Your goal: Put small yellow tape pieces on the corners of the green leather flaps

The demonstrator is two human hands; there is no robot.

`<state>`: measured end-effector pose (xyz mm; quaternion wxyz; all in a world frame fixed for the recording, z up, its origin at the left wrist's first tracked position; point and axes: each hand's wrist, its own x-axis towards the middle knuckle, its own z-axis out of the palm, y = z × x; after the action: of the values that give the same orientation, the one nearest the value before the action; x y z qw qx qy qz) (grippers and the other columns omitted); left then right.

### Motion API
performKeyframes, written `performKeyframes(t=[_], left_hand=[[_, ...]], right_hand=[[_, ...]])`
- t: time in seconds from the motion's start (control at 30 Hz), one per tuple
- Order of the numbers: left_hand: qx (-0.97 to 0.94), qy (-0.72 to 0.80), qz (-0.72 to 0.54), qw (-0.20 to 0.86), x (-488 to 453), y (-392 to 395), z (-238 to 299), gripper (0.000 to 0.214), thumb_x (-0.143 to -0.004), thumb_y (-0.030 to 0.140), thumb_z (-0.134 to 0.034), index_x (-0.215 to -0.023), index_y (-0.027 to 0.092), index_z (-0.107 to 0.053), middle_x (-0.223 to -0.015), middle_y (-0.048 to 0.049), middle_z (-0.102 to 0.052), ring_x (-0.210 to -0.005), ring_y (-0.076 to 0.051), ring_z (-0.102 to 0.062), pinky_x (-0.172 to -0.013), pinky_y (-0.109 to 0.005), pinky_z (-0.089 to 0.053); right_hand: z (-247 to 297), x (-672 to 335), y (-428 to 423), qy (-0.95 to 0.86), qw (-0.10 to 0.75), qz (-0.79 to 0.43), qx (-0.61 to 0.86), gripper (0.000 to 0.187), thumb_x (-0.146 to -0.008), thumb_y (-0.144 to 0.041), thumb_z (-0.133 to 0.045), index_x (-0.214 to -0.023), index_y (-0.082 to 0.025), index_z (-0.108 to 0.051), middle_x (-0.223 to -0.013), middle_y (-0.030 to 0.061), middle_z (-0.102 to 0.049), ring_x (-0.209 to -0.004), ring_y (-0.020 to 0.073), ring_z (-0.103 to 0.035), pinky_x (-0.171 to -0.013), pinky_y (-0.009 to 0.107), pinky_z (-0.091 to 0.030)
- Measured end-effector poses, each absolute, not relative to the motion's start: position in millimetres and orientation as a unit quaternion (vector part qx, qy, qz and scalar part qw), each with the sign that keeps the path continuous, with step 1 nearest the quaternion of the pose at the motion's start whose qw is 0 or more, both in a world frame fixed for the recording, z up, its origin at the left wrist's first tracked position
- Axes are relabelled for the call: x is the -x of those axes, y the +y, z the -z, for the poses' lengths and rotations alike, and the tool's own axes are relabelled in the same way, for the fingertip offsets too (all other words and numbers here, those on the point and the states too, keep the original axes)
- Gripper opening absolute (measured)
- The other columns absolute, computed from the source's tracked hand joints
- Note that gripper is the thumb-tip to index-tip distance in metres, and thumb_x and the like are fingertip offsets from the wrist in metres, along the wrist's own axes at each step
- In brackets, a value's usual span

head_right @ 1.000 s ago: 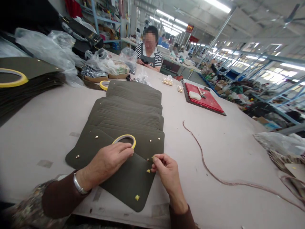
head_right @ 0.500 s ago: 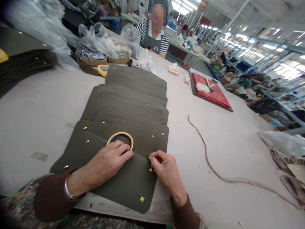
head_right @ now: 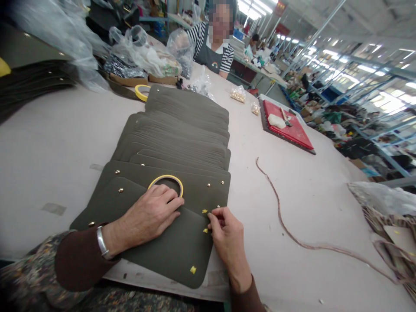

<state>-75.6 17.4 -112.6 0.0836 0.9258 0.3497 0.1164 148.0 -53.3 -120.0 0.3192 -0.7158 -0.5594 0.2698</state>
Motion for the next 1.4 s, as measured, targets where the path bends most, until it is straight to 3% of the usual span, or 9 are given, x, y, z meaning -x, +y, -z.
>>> performKeyframes(t=[0.17, 0.4, 0.53, 0.63, 0.77, 0.87, 1.0, 1.2, 1.4], left_hand=[[-0.927, 0.344, -0.131, 0.074, 76, 20, 112, 0.012, -0.091, 0.027, -0.052, -0.099, 0.02, -0.056, -0.095, -0.0067, -0.054, -0.088, -0.026, -0.047, -0.08, -0.042, -0.042], [-0.921, 0.331, -0.192, 0.077, 76, 26, 112, 0.011, -0.093, 0.022, -0.048, -0.099, 0.018, -0.057, -0.091, -0.0059, -0.057, -0.087, -0.023, -0.052, -0.076, -0.036, -0.046], [-0.906, 0.315, -0.27, 0.084, 79, 27, 111, 0.019, -0.098, 0.021, -0.04, -0.096, 0.018, -0.059, -0.084, -0.0038, -0.059, -0.079, -0.019, -0.056, -0.071, -0.032, -0.049], [-0.884, 0.285, -0.347, 0.128, 83, 24, 108, 0.017, -0.098, 0.02, -0.042, -0.106, 0.019, -0.057, -0.086, -0.0023, -0.064, -0.075, -0.014, -0.061, -0.068, -0.025, -0.052], [-0.879, 0.248, -0.37, 0.167, 86, 17, 102, 0.034, -0.098, 0.021, -0.045, -0.132, 0.019, -0.044, -0.111, -0.0057, -0.068, -0.097, -0.014, -0.067, -0.087, -0.025, -0.055], [-0.888, 0.265, -0.34, 0.157, 85, 12, 100, 0.045, -0.099, 0.023, -0.044, -0.142, 0.017, -0.033, -0.116, -0.0086, -0.068, -0.099, -0.016, -0.068, -0.088, -0.028, -0.056], [-0.896, 0.268, -0.326, 0.137, 83, 4, 98, 0.039, -0.099, 0.026, -0.041, -0.137, 0.015, -0.036, -0.112, -0.0098, -0.069, -0.092, -0.018, -0.07, -0.077, -0.028, -0.058], [-0.903, 0.242, -0.316, 0.159, 80, -4, 94, 0.026, -0.099, 0.019, -0.041, -0.124, 0.016, -0.045, -0.106, -0.0064, -0.068, -0.094, -0.015, -0.067, -0.081, -0.026, -0.055], [-0.918, 0.257, -0.262, 0.152, 72, -1, 90, 0.018, -0.098, 0.018, -0.039, -0.093, 0.018, -0.057, -0.079, -0.0014, -0.06, -0.071, -0.015, -0.06, -0.063, -0.026, -0.05]], right_hand=[[121, -140, -55, -0.682, 0.271, -0.129, 0.667, 0.018, -0.092, -0.026, -0.051, -0.086, -0.02, -0.066, -0.081, 0.0043, -0.069, -0.074, 0.0174, -0.066, -0.07, 0.028, -0.05], [114, -134, -41, -0.693, 0.187, -0.088, 0.691, 0.016, -0.09, -0.025, -0.053, -0.079, -0.02, -0.063, -0.071, 0.0012, -0.064, -0.064, 0.0147, -0.06, -0.063, 0.025, -0.042], [104, -144, -44, -0.663, 0.116, -0.177, 0.718, 0.018, -0.084, -0.026, -0.06, -0.068, -0.022, -0.063, -0.058, -0.0033, -0.06, -0.053, 0.0131, -0.056, -0.053, 0.024, -0.037], [99, -146, -49, -0.643, 0.183, -0.242, 0.703, 0.009, -0.083, -0.027, -0.063, -0.078, -0.022, -0.068, -0.059, -0.0037, -0.062, -0.053, 0.0134, -0.057, -0.052, 0.024, -0.04], [92, -130, -53, -0.659, 0.388, -0.203, 0.611, 0.015, -0.088, -0.023, -0.059, -0.1, -0.02, -0.067, -0.084, 0.0025, -0.07, -0.071, 0.0144, -0.063, -0.068, 0.026, -0.05], [86, -115, -52, -0.704, 0.432, -0.187, 0.531, 0.021, -0.089, -0.015, -0.057, -0.108, -0.02, -0.064, -0.096, 0.0047, -0.068, -0.084, 0.0151, -0.064, -0.077, 0.027, -0.052], [85, -106, -48, -0.748, 0.424, -0.152, 0.488, 0.022, -0.089, -0.009, -0.056, -0.107, -0.02, -0.063, -0.101, 0.0071, -0.067, -0.093, 0.0168, -0.063, -0.082, 0.029, -0.052], [94, -105, -52, -0.775, 0.42, -0.068, 0.468, 0.015, -0.087, -0.006, -0.052, -0.088, -0.019, -0.059, -0.078, 0.0038, -0.066, -0.072, 0.0149, -0.061, -0.067, 0.027, -0.05], [100, -101, -58, -0.728, 0.436, -0.031, 0.528, 0.014, -0.082, -0.008, -0.053, -0.081, -0.019, -0.061, -0.069, 0.0015, -0.065, -0.061, 0.0132, -0.061, -0.059, 0.024, -0.048]])
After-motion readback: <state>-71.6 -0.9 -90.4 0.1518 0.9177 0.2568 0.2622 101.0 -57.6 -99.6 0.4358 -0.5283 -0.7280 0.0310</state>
